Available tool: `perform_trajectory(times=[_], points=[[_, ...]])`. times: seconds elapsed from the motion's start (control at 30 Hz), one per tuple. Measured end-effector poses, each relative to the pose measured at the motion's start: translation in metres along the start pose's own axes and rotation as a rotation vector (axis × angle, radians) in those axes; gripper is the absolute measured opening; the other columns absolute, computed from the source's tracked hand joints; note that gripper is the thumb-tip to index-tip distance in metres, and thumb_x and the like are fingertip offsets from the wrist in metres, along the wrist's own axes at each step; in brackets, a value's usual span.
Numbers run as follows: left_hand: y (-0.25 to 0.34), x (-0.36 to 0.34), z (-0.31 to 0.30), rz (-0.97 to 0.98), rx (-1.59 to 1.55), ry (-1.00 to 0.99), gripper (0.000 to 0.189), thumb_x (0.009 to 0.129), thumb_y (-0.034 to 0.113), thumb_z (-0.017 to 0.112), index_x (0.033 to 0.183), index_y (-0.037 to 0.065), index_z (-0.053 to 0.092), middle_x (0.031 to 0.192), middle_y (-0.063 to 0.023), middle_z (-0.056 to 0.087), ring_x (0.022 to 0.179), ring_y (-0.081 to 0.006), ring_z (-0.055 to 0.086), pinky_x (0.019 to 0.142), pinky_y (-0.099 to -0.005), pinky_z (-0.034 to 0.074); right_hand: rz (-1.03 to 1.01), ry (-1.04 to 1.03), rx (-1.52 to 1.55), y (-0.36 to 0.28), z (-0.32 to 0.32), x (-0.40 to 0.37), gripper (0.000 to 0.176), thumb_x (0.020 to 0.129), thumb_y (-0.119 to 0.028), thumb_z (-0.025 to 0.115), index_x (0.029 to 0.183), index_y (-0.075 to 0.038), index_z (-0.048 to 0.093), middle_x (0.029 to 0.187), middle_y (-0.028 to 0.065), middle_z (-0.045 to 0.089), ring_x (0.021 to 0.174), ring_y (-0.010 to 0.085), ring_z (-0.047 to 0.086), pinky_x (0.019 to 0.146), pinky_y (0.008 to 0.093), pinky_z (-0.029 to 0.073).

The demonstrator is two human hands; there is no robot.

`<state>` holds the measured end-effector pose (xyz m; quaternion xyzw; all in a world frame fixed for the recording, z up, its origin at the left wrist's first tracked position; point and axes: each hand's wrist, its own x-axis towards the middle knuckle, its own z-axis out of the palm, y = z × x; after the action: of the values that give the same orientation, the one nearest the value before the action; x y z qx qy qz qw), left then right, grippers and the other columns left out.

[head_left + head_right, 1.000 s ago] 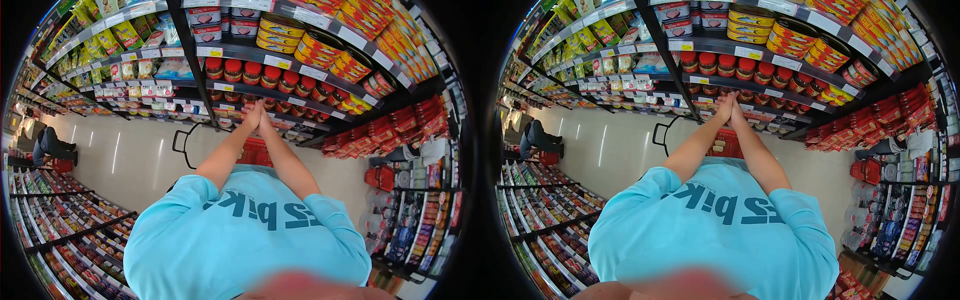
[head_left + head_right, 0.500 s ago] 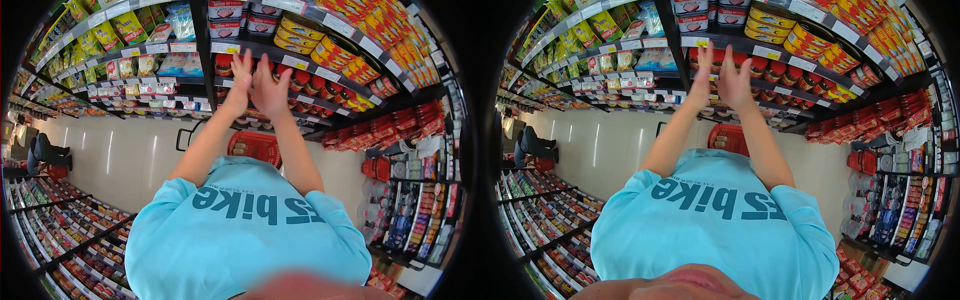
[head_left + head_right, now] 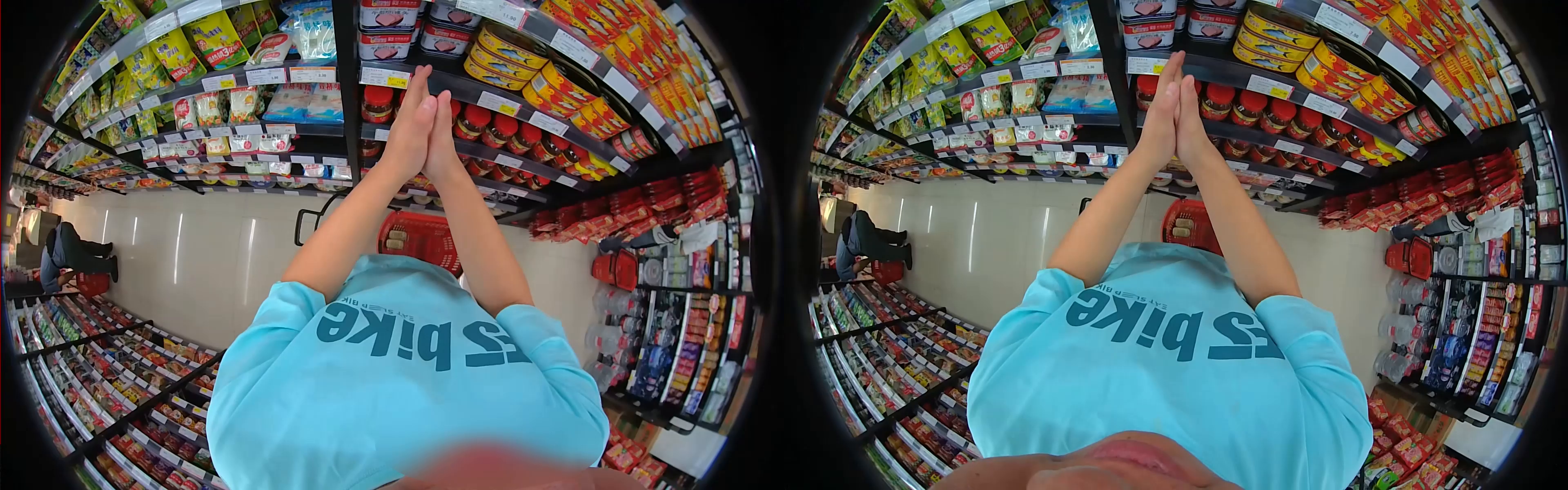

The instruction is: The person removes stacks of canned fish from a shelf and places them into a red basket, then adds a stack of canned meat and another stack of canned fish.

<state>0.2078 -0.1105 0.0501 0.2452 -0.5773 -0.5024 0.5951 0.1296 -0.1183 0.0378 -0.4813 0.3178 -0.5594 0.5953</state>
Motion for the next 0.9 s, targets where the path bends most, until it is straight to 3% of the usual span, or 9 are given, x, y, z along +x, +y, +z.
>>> perform_trajectory(times=[0.17,0.3,0.37,0.4,0.53,0.63,0.67,0.8,0.9], points=[[0.003,0.003,-0.001,0.063,0.122,-0.082,0.067,0.105,0.042,0.035,0.157,0.001,0.027,0.164,-0.0219,0.025,0.156,-0.0341,0.01,0.124,-0.0435,0.011,0.074,0.073,0.03,-0.006,-0.004,0.025,0.092,0.096,-0.078,0.025,0.164,-0.02,0.003,0.17,0.0102,0.013,0.155,0.0257,0.013,0.124,0.0364,0.01],[-0.015,0.012,-0.009,0.046,-0.022,0.034,0.064,0.105,0.037,0.039,0.152,-0.006,0.031,0.156,-0.0224,0.038,0.147,-0.0301,0.033,0.119,-0.0378,0.024,-0.062,0.243,0.03,0.003,-0.026,0.087,0.09,0.098,-0.072,0.035,0.164,-0.016,0.01,0.167,0.0112,0.02,0.153,0.0332,0.021,0.122,0.0425,0.015],[-0.016,0.026,-0.022,0.028,0.014,0.114,0.064,0.106,0.037,0.039,0.152,-0.007,0.032,0.154,-0.022,0.04,0.144,-0.0292,0.035,0.118,-0.036,0.025,-0.203,0.228,-0.039,0.008,-0.032,0.107,0.088,0.1,-0.063,0.045,0.163,-0.011,0.011,0.163,0.0125,0.028,0.149,0.0297,0.029,0.12,0.0446,0.02],[-0.007,0.028,-0.027,0.054,0.048,0.149,0.063,0.106,0.037,0.038,0.151,-0.007,0.033,0.153,-0.0213,0.04,0.143,-0.0283,0.037,0.118,-0.036,0.026,-0.356,0.212,-0.158,-0.018,-0.009,0.101,0.08,0.1,-0.045,0.058,0.157,-0.003,0.023,0.153,0.0154,0.042,0.141,0.0257,0.04,0.116,0.041,0.028],[-0.001,0.034,-0.044,0.105,0.057,0.206,0.06,0.106,0.038,0.038,0.149,-0.004,0.036,0.151,-0.0199,0.043,0.141,-0.0276,0.039,0.117,-0.0361,0.027,-0.601,0.075,-0.087,-0.007,-0.003,0.149,0.063,0.09,-0.027,0.074,0.137,0.0,0.041,0.133,0.0156,0.058,0.123,0.0234,0.055,0.105,0.0332,0.042],[0.003,0.035,-0.053,0.084,0.134,0.251,0.059,0.106,0.038,0.038,0.148,-0.003,0.036,0.15,-0.0216,0.045,0.139,-0.0289,0.043,0.115,-0.0363,0.029,-0.466,0.214,-0.496,-0.006,0.002,0.146,0.069,0.087,-0.028,0.077,0.137,0.001,0.041,0.129,0.017,0.06,0.118,0.0247,0.059,0.101,0.0357,0.046],[0.0,0.039,-0.056,0.071,0.185,0.264,0.06,0.106,0.038,0.038,0.148,-0.004,0.036,0.148,-0.0227,0.046,0.137,-0.03,0.045,0.115,-0.0365,0.03,-0.501,0.329,-0.557,-0.005,0.008,0.145,0.068,0.084,-0.03,0.08,0.133,0.003,0.046,0.121,0.0171,0.064,0.108,0.0243,0.064,0.092,0.0356,0.051],[-0.004,0.051,-0.067,0.041,0.226,0.283,0.062,0.105,0.04,0.041,0.148,-0.004,0.036,0.143,-0.0252,0.05,0.132,-0.0327,0.05,0.112,-0.0373,0.034,-0.532,0.268,-0.369,-0.005,0.004,0.156,0.054,0.088,-0.034,0.078,0.122,0.003,0.057,0.113,0.0131,0.07,0.098,0.0178,0.068,0.08,0.0305,0.054],[-0.007,0.061,-0.071,0.047,0.19,0.311,0.063,0.105,0.041,0.043,0.148,-0.004,0.036,0.139,-0.0244,0.054,0.129,-0.0325,0.053,0.11,-0.0365,0.036,-0.453,0.233,-0.46,-0.001,-0.016,0.168,0.049,0.092,-0.036,0.075,0.118,0.002,0.06,0.112,0.0117,0.07,0.099,0.016,0.067,0.082,0.0297,0.053]])
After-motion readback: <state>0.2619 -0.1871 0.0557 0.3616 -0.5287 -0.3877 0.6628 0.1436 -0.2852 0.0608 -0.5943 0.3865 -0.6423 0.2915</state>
